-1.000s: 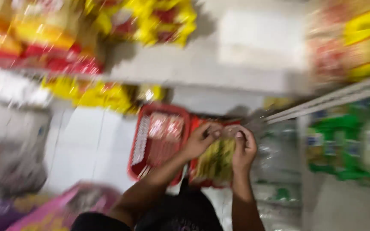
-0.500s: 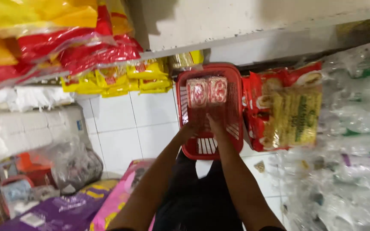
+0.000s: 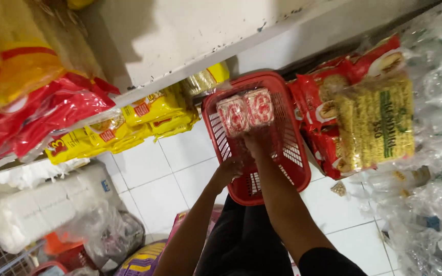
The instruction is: The person takes packets of food from a shelf and places them into a red basket, then rearranges various packaged items on the wire shelving units by hand.
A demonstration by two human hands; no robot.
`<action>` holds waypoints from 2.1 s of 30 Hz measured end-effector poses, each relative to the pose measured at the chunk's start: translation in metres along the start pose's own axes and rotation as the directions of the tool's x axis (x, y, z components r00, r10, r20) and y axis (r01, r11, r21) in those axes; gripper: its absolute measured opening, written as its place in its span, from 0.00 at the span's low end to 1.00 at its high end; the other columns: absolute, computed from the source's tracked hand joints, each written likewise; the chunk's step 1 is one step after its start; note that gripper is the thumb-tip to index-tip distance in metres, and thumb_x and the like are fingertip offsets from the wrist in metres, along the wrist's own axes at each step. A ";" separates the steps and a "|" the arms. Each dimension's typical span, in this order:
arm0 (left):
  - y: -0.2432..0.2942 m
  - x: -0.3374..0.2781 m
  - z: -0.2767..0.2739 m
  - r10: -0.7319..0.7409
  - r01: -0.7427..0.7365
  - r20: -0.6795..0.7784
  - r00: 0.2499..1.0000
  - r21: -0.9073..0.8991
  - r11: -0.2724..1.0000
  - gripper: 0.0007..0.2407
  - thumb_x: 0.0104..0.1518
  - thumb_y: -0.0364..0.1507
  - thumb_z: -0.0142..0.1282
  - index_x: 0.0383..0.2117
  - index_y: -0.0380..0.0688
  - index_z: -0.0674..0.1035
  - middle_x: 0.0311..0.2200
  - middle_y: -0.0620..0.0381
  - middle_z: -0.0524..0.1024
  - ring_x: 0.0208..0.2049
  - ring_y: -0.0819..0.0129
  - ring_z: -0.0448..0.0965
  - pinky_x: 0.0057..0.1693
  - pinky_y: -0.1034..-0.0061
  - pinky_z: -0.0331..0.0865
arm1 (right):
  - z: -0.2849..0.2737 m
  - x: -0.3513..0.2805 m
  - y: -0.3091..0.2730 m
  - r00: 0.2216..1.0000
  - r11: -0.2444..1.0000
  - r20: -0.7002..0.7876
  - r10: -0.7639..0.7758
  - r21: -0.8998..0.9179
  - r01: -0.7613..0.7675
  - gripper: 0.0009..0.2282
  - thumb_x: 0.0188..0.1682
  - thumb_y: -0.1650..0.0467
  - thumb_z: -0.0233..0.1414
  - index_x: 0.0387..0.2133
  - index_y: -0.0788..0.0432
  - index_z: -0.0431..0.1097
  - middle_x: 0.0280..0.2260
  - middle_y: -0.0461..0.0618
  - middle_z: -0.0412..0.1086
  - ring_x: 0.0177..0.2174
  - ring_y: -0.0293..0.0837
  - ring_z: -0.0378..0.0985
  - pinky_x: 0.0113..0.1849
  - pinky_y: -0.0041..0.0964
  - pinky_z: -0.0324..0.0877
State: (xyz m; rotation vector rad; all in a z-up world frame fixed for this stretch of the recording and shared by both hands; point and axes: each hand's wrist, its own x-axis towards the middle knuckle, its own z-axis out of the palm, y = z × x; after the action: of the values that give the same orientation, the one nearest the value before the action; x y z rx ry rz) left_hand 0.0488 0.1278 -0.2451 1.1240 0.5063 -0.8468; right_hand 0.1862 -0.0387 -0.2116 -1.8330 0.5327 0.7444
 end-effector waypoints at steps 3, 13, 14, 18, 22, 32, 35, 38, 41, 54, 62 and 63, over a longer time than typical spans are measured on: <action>0.005 -0.020 0.010 0.016 -0.012 0.036 0.999 -0.104 0.994 0.16 0.60 0.25 0.53 0.56 0.43 0.73 0.46 0.56 0.77 0.41 0.66 0.81 0.48 0.71 0.76 | -0.005 -0.009 0.003 0.998 0.956 0.056 -0.012 0.295 -0.005 0.22 0.57 0.57 0.49 0.42 0.69 0.69 0.36 0.61 0.67 0.34 0.53 0.68 0.37 0.52 0.65; 0.094 -0.092 0.098 0.147 -0.147 0.032 0.989 -0.018 0.989 0.29 0.58 0.37 0.54 0.64 0.45 0.56 0.53 0.51 0.73 0.42 0.58 0.80 0.45 0.67 0.77 | -0.012 -0.141 0.045 0.998 0.789 0.044 -0.052 0.614 0.014 0.12 0.53 0.65 0.47 0.33 0.61 0.72 0.29 0.48 0.71 0.31 0.42 0.74 0.36 0.41 0.70; 0.107 -0.104 0.111 0.159 -0.158 0.037 0.987 -0.021 0.987 0.28 0.59 0.37 0.53 0.64 0.45 0.56 0.52 0.50 0.73 0.42 0.58 0.80 0.44 0.67 0.77 | -0.023 -0.165 0.046 0.998 0.820 0.037 -0.058 0.572 0.027 0.12 0.53 0.64 0.46 0.33 0.61 0.73 0.29 0.47 0.72 0.32 0.40 0.74 0.37 0.37 0.69; 0.152 -0.154 0.169 0.214 -0.214 0.010 0.977 0.099 0.972 0.25 0.63 0.37 0.48 0.65 0.44 0.58 0.50 0.47 0.76 0.43 0.56 0.79 0.41 0.67 0.76 | -0.077 -0.245 0.044 0.974 0.779 -0.060 -0.217 0.591 0.210 0.13 0.56 0.65 0.49 0.31 0.65 0.71 0.27 0.46 0.66 0.29 0.39 0.67 0.35 0.35 0.64; 0.190 -0.176 0.235 0.592 -0.634 0.227 0.773 0.264 0.727 0.26 0.69 0.31 0.48 0.70 0.38 0.52 0.61 0.44 0.68 0.59 0.59 0.71 0.61 0.71 0.68 | -0.142 -0.294 0.020 0.902 0.811 -0.280 -0.329 0.405 0.422 0.11 0.54 0.67 0.46 0.29 0.63 0.70 0.26 0.44 0.68 0.29 0.36 0.70 0.34 0.33 0.67; 0.393 -0.125 0.416 0.807 -0.806 0.283 0.519 0.477 0.351 0.30 0.59 0.26 0.54 0.67 0.36 0.52 0.56 0.38 0.72 0.58 0.52 0.74 0.63 0.64 0.65 | -0.371 -0.230 -0.173 0.571 0.548 -0.583 -0.578 0.240 0.801 0.06 0.54 0.71 0.47 0.31 0.60 0.69 0.29 0.41 0.68 0.31 0.33 0.69 0.37 0.30 0.67; 0.453 -0.078 0.455 0.881 -0.814 0.273 0.387 0.551 0.187 0.24 0.60 0.28 0.57 0.61 0.35 0.62 0.51 0.35 0.76 0.53 0.49 0.78 0.59 0.61 0.70 | -0.436 -0.181 -0.240 0.624 0.486 -0.436 -0.649 0.393 0.781 0.11 0.57 0.70 0.44 0.24 0.60 0.64 0.21 0.45 0.63 0.21 0.36 0.62 0.26 0.32 0.58; 0.507 -0.014 0.482 0.854 -0.703 0.163 0.494 0.652 0.282 0.26 0.57 0.30 0.54 0.60 0.35 0.60 0.44 0.33 0.78 0.41 0.47 0.82 0.49 0.59 0.74 | -0.486 -0.123 -0.296 0.652 0.611 -0.439 -0.618 0.255 0.750 0.12 0.55 0.69 0.44 0.25 0.60 0.68 0.19 0.43 0.64 0.20 0.34 0.63 0.23 0.31 0.58; 0.548 0.046 0.493 0.871 -0.510 0.043 0.489 0.824 0.246 0.23 0.63 0.32 0.53 0.61 0.34 0.62 0.46 0.25 0.75 0.46 0.39 0.80 0.51 0.57 0.75 | -0.516 -0.061 -0.337 0.609 0.519 -0.368 -0.703 0.320 0.792 0.13 0.55 0.69 0.41 0.23 0.61 0.68 0.21 0.43 0.70 0.20 0.35 0.68 0.23 0.32 0.65; 0.643 0.204 0.494 0.908 -0.373 0.179 0.379 0.928 -0.027 0.30 0.57 0.23 0.52 0.69 0.46 0.59 0.63 0.32 0.65 0.58 0.34 0.70 0.65 0.59 0.65 | -0.572 0.005 -0.419 0.759 0.630 -0.274 -0.590 0.432 0.646 0.10 0.54 0.71 0.42 0.24 0.58 0.67 0.17 0.45 0.65 0.16 0.36 0.66 0.19 0.31 0.59; 0.606 0.089 0.498 0.964 -0.593 0.211 0.160 0.801 -0.077 0.30 0.52 0.14 0.48 0.67 0.36 0.60 0.61 0.29 0.63 0.57 0.38 0.68 0.59 0.58 0.66 | -0.513 -0.100 -0.338 0.626 0.395 -0.230 -0.745 0.605 0.692 0.09 0.61 0.69 0.45 0.31 0.60 0.65 0.24 0.46 0.65 0.22 0.36 0.67 0.25 0.31 0.62; 0.579 0.061 0.494 0.977 -0.723 0.142 0.161 0.690 0.018 0.25 0.58 0.16 0.47 0.64 0.38 0.64 0.60 0.35 0.66 0.57 0.45 0.71 0.57 0.62 0.69 | -0.498 -0.118 -0.315 0.661 0.388 -0.217 -0.719 0.663 0.640 0.09 0.61 0.69 0.45 0.32 0.60 0.66 0.26 0.47 0.66 0.24 0.36 0.68 0.27 0.32 0.62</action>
State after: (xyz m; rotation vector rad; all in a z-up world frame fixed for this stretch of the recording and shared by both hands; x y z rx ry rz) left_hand 0.5211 -0.2454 0.2254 1.9313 -0.3426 0.5055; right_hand 0.4332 -0.3873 0.2117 -1.0851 -0.0824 0.0064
